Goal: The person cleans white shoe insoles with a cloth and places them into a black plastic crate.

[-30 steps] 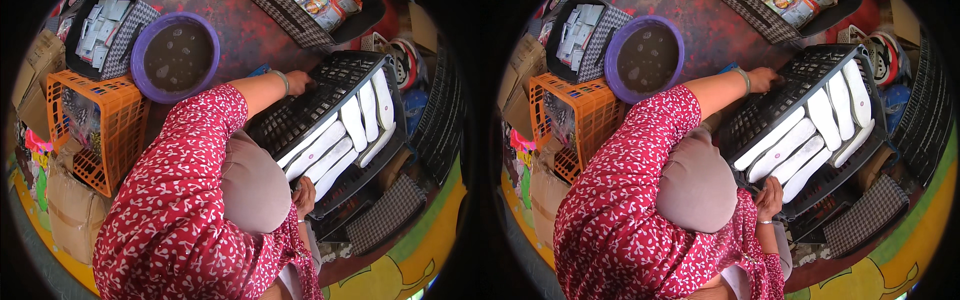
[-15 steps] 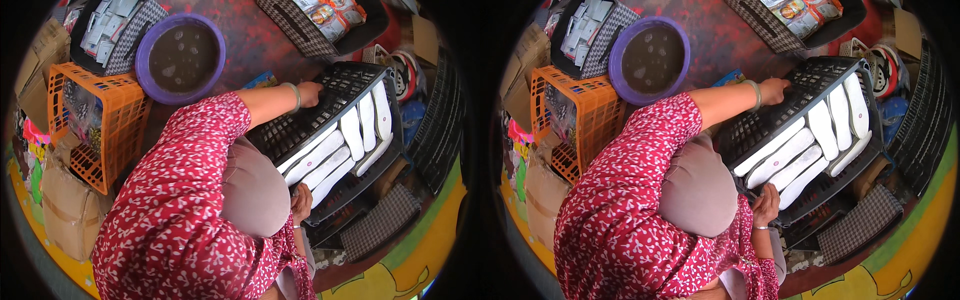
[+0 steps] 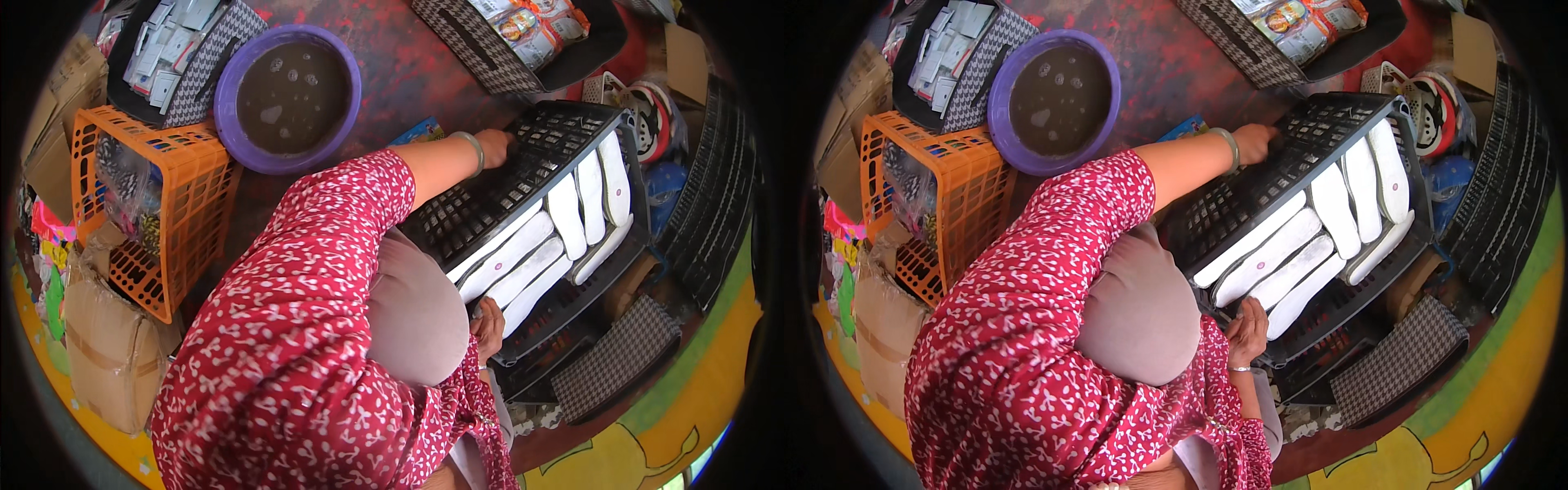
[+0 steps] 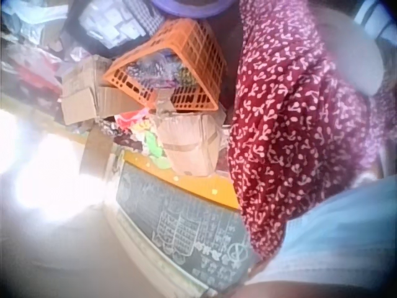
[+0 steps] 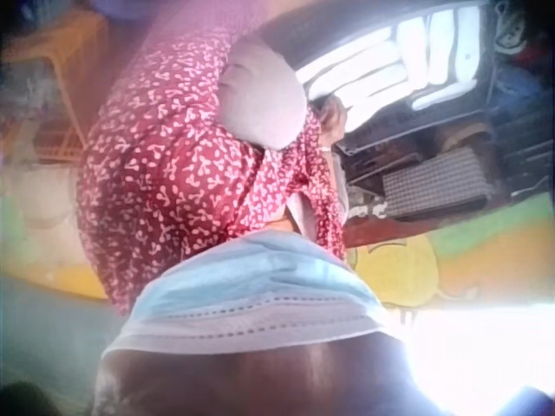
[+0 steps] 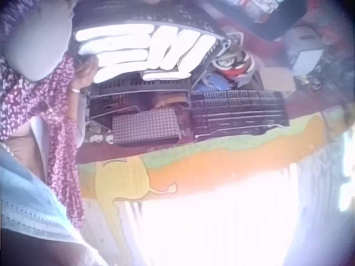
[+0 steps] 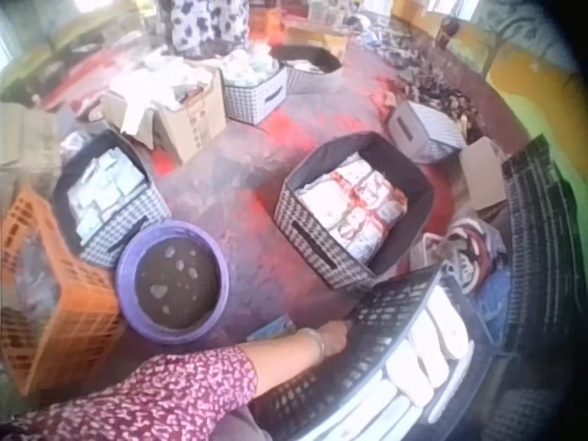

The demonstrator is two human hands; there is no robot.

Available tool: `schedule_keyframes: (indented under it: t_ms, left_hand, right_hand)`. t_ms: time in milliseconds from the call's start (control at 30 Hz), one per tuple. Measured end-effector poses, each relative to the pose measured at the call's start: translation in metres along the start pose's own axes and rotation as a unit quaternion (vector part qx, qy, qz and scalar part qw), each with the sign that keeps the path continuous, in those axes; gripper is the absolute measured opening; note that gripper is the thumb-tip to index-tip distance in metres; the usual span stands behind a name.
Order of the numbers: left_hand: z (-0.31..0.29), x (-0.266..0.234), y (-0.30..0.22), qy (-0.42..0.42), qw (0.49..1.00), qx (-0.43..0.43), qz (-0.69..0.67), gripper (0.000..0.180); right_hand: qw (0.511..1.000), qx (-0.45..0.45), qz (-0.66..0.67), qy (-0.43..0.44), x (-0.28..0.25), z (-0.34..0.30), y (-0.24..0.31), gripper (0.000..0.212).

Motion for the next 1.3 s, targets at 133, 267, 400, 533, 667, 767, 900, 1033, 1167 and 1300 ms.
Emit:
schedule_keyframes:
  t_ms: [133, 267, 400, 533, 667, 767, 900, 1033, 1167, 1300]
  left_hand:
    - [0.004, -0.023, -0.049, -0.077, 0.991, -0.020, -0.108, 0.033]
    - [-0.005, -0.025, -0.077, -0.171, 0.972, 0.153, -0.047, 0.027]
    - [0.009, -0.041, -0.101, -0.204, 0.939, 0.275, -0.025, 0.021]
    - [0.016, -0.033, -0.060, -0.122, 0.960, 0.226, 0.114, 0.035]
    - [0.026, -0.023, -0.045, 0.063, 0.996, 0.043, 0.048, 0.036]
    - [0.028, -0.030, -0.056, -0.135, 0.987, 0.082, -0.015, 0.026]
    - [0.044, -0.040, -0.092, -0.192, 0.967, 0.162, -0.040, 0.021]
    - [0.067, -0.055, -0.118, -0.281, 0.919, 0.272, -0.053, 0.020]
    - [0.086, -0.048, -0.073, -0.226, 0.940, 0.251, 0.052, 0.020]
    - [0.055, -0.029, -0.047, -0.014, 0.998, 0.065, -0.012, 0.028]
  right_hand:
    - [1.000, 0.005, -0.003, 0.001, 0.002, 0.003, -0.001, 0.022]
    - [1.000, 0.003, -0.011, 0.007, 0.001, 0.007, 0.006, 0.023]
    - [1.000, -0.005, -0.016, 0.014, 0.001, 0.016, 0.005, 0.023]
    - [1.000, -0.001, 0.000, 0.007, 0.002, 0.006, -0.007, 0.023]
    - [0.996, 0.073, 0.059, -0.006, -0.001, -0.009, -0.012, 0.025]
    - [1.000, -0.010, -0.019, 0.008, -0.004, 0.005, -0.005, 0.025]
    - [1.000, 0.011, -0.006, 0.001, 0.000, 0.001, -0.001, 0.024]
    - [0.999, 0.002, -0.032, 0.009, -0.003, 0.009, 0.010, 0.023]
    - [1.000, -0.012, -0.014, 0.005, 0.009, 0.018, -0.007, 0.024]
    - [1.000, 0.011, -0.007, -0.001, 0.002, -0.001, 0.001, 0.025]
Point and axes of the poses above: each hand's wrist, its own z-axis towards the middle knuckle, its own x-axis out of the palm, y = z × x, the point moved 2 cm from there along z, towards the middle knuckle, and after that the axes turned 11 degrees about x, right-handed, at the moved point
